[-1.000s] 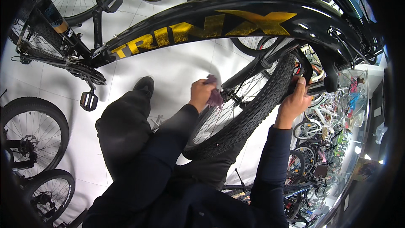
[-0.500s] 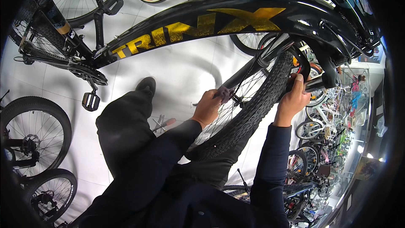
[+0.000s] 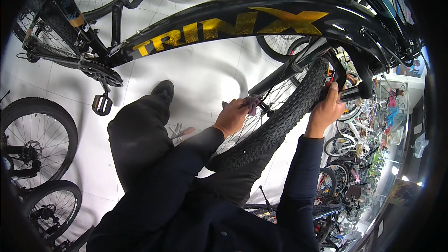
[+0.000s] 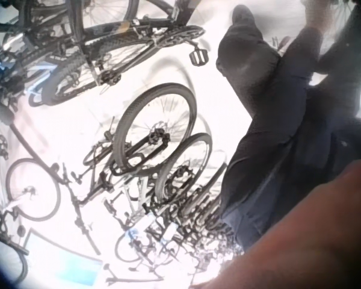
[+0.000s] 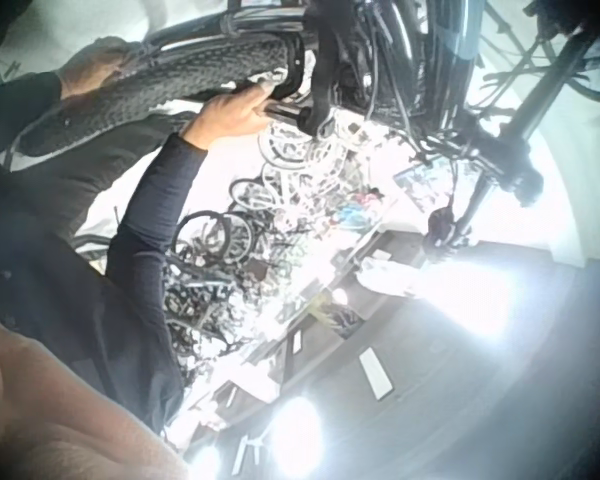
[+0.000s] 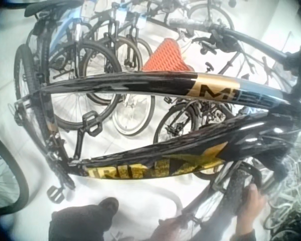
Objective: The person wipes the rear wheel, chain, frame, handlebars, and front wheel of a bicycle using a purple cloth. They rotate the wheels and move around the bike to reach different parts, continuing to wipe the front fork and tire.
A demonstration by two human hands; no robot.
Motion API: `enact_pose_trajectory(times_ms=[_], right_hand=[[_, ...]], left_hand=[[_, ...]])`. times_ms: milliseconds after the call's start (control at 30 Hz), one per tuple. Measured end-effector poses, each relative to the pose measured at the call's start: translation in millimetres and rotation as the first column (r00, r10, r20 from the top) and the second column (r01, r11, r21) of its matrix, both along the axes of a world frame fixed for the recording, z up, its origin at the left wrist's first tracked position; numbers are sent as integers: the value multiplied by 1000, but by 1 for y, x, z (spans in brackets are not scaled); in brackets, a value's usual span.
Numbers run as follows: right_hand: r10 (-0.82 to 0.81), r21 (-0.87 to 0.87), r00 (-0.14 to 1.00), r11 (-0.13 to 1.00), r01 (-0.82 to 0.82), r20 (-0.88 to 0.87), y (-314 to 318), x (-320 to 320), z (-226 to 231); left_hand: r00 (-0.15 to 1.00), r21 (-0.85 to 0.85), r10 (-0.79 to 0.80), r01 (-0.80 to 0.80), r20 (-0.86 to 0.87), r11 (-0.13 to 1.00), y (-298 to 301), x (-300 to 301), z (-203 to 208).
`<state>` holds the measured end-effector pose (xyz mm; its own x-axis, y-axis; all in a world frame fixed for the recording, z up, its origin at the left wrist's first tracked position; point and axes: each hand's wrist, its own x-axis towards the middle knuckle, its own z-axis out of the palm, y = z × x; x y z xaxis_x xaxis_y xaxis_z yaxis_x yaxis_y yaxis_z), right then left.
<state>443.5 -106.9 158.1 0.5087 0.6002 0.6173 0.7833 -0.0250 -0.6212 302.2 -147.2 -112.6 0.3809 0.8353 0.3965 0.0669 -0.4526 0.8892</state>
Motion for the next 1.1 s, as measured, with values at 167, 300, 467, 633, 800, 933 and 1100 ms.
enact_pose_trajectory(times_ms=[167,300,467,633,800,933,1100], right_hand=[[-9,-7,1000,1000,9,20,0,-1,1],[-6,-33,1000,999,6,-24,-2,2,1],[12,16,998,1000,-11,-69,-2,4,-1],[-3,12,1000,1000,4,-29,-1,2,-1],[34,3,999,999,-33,-43,-3,4,0],[23,-10,994,1000,-24,-111,-4,5,-1],[58,12,989,998,-57,-135,-2,4,0]], left_hand=[[999,-204,27,-19,34,979,-4,-15,-8],[981,-126,130,-112,142,986,-2,-5,12],[1000,12,-18,18,22,1000,9,-1,14],[992,114,-58,71,-112,991,7,-8,-8],[998,103,55,-56,7,993,-5,-2,-3],[994,-1,62,-63,-84,998,-3,-2,10],[971,196,146,-109,-188,975,14,1,5]])
